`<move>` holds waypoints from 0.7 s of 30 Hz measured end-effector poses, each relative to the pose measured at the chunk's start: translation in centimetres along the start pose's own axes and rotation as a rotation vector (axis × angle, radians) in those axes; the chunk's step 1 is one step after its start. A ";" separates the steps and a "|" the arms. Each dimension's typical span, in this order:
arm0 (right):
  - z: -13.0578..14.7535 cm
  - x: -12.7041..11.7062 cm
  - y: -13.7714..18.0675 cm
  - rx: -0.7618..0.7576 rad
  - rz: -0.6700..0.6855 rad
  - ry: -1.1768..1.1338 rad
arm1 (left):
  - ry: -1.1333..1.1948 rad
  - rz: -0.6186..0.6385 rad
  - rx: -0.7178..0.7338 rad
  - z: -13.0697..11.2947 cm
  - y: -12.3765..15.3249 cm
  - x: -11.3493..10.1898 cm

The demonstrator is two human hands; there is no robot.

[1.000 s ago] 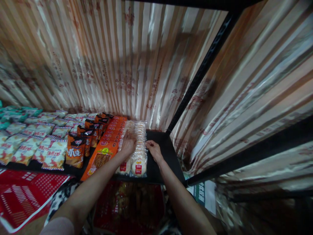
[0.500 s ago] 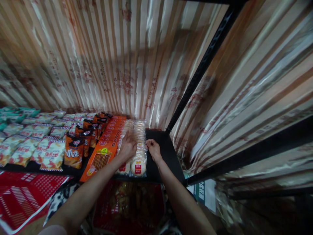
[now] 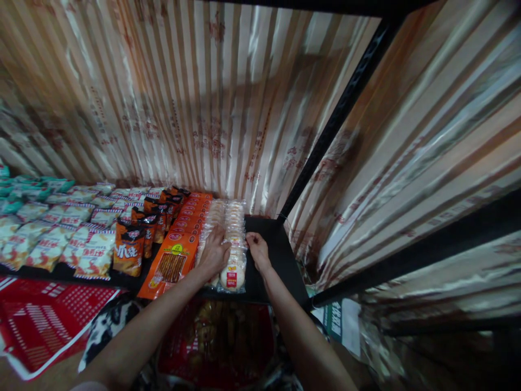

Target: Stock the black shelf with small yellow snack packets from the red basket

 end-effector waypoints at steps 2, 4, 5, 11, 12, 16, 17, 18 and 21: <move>0.2 -0.4 0.7 -0.005 0.002 -0.009 | -0.008 -0.004 -0.014 -0.1 -0.1 0.1; 0.5 -0.8 1.4 -0.002 0.035 0.009 | -0.018 -0.005 -0.018 0.0 -0.3 0.0; 0.7 -0.9 1.6 0.005 0.062 0.021 | -0.026 -0.004 -0.022 0.0 -0.4 0.0; 1.2 -0.8 1.3 0.024 0.142 0.091 | -0.082 0.012 -0.048 0.4 -0.9 -0.5; 1.1 -0.7 1.1 0.019 0.140 0.108 | -0.089 0.016 -0.047 0.5 -0.9 -0.5; 0.4 -0.6 1.0 0.066 0.101 0.044 | -0.107 0.000 -0.057 0.9 -0.9 0.1; 0.2 -0.5 1.0 0.083 0.092 0.008 | -0.110 -0.006 -0.067 1.0 -0.9 0.3; 0.0 -0.5 1.1 0.093 0.084 -0.022 | -0.112 -0.010 -0.080 1.2 -0.9 0.5; -0.2 -0.3 1.4 0.096 0.068 -0.053 | -0.109 -0.009 -0.103 1.5 -1.2 1.1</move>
Point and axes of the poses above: each hand's wrist, its own y-axis away from the middle knuckle, its own x-axis out of the palm, z = x × y, the point moved 2 cm from there along -y, towards the middle knuckle, and after that the axes turned 15 degrees about -y, right-handed, at the moved point
